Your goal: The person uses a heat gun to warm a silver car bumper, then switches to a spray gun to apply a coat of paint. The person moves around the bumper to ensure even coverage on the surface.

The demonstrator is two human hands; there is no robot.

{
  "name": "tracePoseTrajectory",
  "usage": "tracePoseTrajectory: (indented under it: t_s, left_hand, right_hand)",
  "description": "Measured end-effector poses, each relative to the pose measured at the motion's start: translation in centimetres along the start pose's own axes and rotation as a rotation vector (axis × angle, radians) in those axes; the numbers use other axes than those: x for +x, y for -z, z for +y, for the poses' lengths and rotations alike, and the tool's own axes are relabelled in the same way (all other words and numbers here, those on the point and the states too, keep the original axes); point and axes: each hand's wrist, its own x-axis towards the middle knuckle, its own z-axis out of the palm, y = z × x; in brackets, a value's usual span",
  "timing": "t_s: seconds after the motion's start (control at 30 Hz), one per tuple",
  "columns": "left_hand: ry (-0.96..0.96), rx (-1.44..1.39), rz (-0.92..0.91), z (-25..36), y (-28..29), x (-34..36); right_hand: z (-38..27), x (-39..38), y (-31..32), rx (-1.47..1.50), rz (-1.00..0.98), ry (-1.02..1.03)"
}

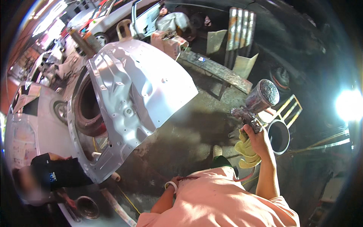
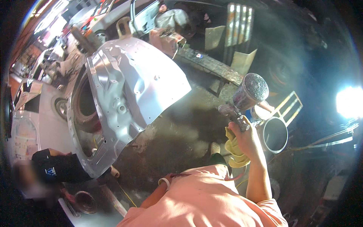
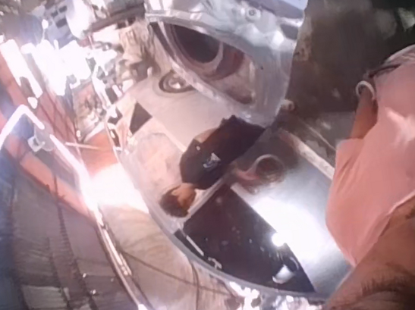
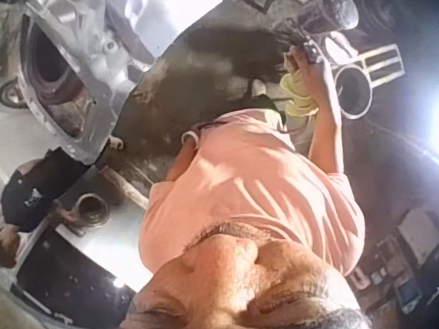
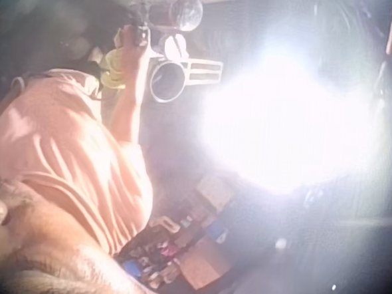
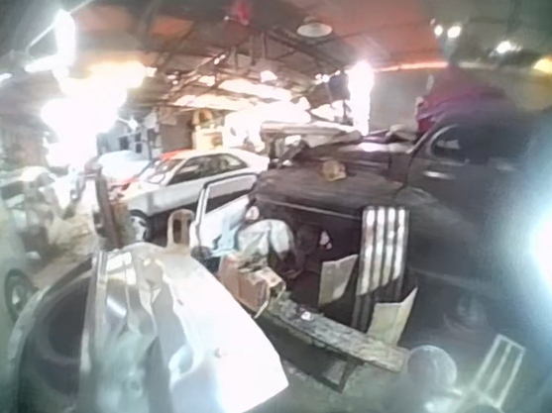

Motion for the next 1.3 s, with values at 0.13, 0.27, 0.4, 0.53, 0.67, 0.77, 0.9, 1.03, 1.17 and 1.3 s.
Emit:
tracePoseTrajectory:
  t_s: [0.13,0.27,0.4,0.53,0.67,0.77,0.9,1.03,1.17,1.3]
  left_hand:
    - [0.365,-0.458,0.094,6.3,-0.9,-0.9]
    - [0.338,-0.184,0.096,6.5,-2.9,1.5]
    - [0.332,0.124,-0.012,10.9,-4.9,2.8]
    - [0.621,-0.475,-0.180,12.8,-5.9,4.3]
    - [0.414,-0.532,-0.500,18.5,-2.5,0.4]
    - [0.341,-0.111,-0.425,27.9,6.7,-3.3]
    - [-0.472,-0.055,0.321,32.9,15.9,-4.2]
    - [-0.568,0.381,0.964,41.1,25.5,-5.5]
    - [-0.592,0.474,0.960,42.7,30.4,-4.2]
    - [-0.590,0.583,0.901,42.8,32.4,-2.5]
  right_hand:
    - [0.4,6.5,2.1,0.062,-0.093,-0.028]
    - [2.7,11.1,3.0,0.184,-0.142,-0.035]
    - [1.2,13.2,3.0,0.210,-0.231,-0.038]
    - [0.1,14.0,2.5,0.206,-0.302,-0.029]
    - [-0.9,13.6,0.1,0.200,-0.368,0.001]
    - [-1.1,13.3,-1.3,0.254,-0.342,-0.030]
    - [-3.4,12.2,-4.3,0.280,-0.327,-0.029]
    - [-5.8,11.4,-6.9,0.190,-0.370,-0.010]
    - [-7.4,11.1,-8.2,0.082,-0.379,0.021]
    - [-7.2,10.9,-9.1,0.083,-0.332,0.037]
